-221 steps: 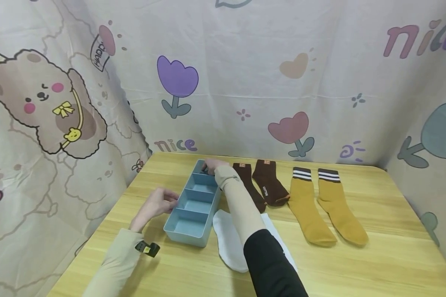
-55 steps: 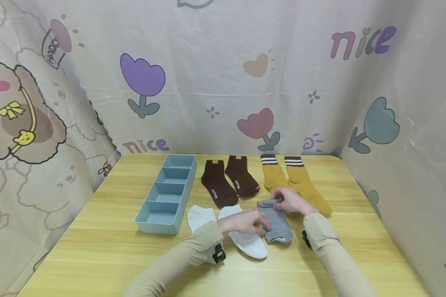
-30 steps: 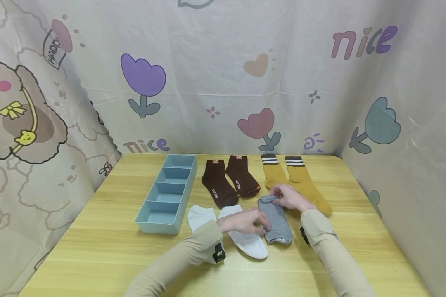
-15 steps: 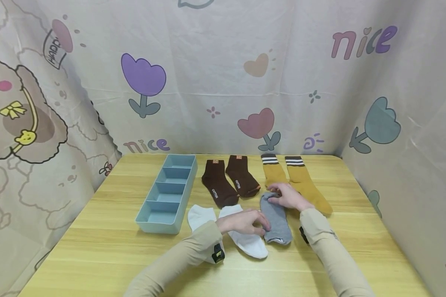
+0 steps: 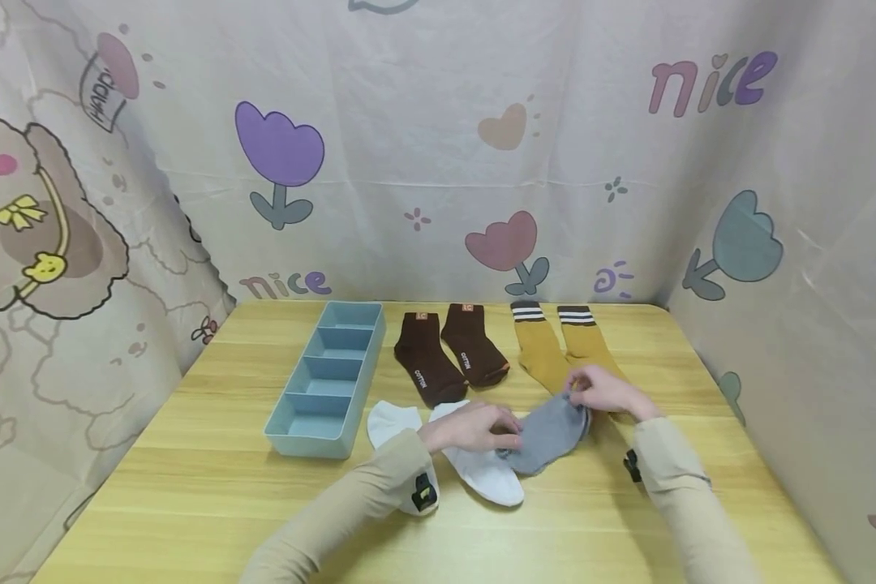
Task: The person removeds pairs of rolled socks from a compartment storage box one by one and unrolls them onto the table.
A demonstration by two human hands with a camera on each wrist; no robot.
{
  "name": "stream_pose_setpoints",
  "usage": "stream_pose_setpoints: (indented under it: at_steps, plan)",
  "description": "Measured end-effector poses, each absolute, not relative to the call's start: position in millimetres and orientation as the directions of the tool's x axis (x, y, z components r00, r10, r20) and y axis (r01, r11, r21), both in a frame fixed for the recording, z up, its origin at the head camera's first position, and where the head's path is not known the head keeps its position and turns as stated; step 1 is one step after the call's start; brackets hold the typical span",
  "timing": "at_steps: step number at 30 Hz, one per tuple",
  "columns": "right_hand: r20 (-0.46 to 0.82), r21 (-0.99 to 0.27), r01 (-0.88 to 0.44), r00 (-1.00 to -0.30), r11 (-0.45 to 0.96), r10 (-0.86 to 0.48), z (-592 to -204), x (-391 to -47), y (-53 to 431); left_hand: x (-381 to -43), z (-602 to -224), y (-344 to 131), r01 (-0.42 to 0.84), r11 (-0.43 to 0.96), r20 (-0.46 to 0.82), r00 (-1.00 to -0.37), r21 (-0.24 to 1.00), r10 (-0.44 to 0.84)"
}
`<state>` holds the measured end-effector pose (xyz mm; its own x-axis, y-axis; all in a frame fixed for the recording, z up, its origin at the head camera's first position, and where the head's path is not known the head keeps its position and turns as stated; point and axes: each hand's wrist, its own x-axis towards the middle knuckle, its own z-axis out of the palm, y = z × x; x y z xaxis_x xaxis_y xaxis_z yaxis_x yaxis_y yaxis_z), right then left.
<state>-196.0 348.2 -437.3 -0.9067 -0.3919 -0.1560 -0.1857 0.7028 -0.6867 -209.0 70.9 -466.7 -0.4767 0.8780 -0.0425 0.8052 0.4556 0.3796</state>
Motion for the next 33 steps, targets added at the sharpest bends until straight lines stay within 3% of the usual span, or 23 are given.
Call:
stream_pose_setpoints:
  at_steps: [5, 8, 19, 25, 33]
  plan:
    - [-0.415, -0.769, 0.052, -0.799, 0.638, -0.435, -434.8, -167.1, 360.4, -210.6, -468.3, 68.6, 0.793, 0.522, -0.045, -0.537, 0.313, 0.842]
    - [-0.486, -0.778, 0.117, -0.735, 0.617, -0.473, -439.3, -151.0, 357.9, -211.0, -469.6, 67.7, 0.785, 0.543, -0.051, -0.555, 0.298, 0.830]
    - [-0.443, -0.816, 0.032, -0.675, 0.577, -0.590, -454.9, -130.7, 337.6, -215.0, -475.2, 70.2, 0.658, 0.706, 0.108, -0.747, 0.261, 0.656]
    - [-0.399, -0.835, 0.013, -0.703, 0.551, -0.589, -454.7, -133.1, 337.7, -220.5, -479.6, 69.4, 0.630, 0.724, 0.186, -0.776, 0.280, 0.603]
    - [-0.359, -0.853, -0.042, -0.676, 0.520, -0.644, -457.9, -135.3, 334.8, -223.0, -478.8, 68.5, 0.563, 0.634, 0.169, -0.803, 0.530, 0.572]
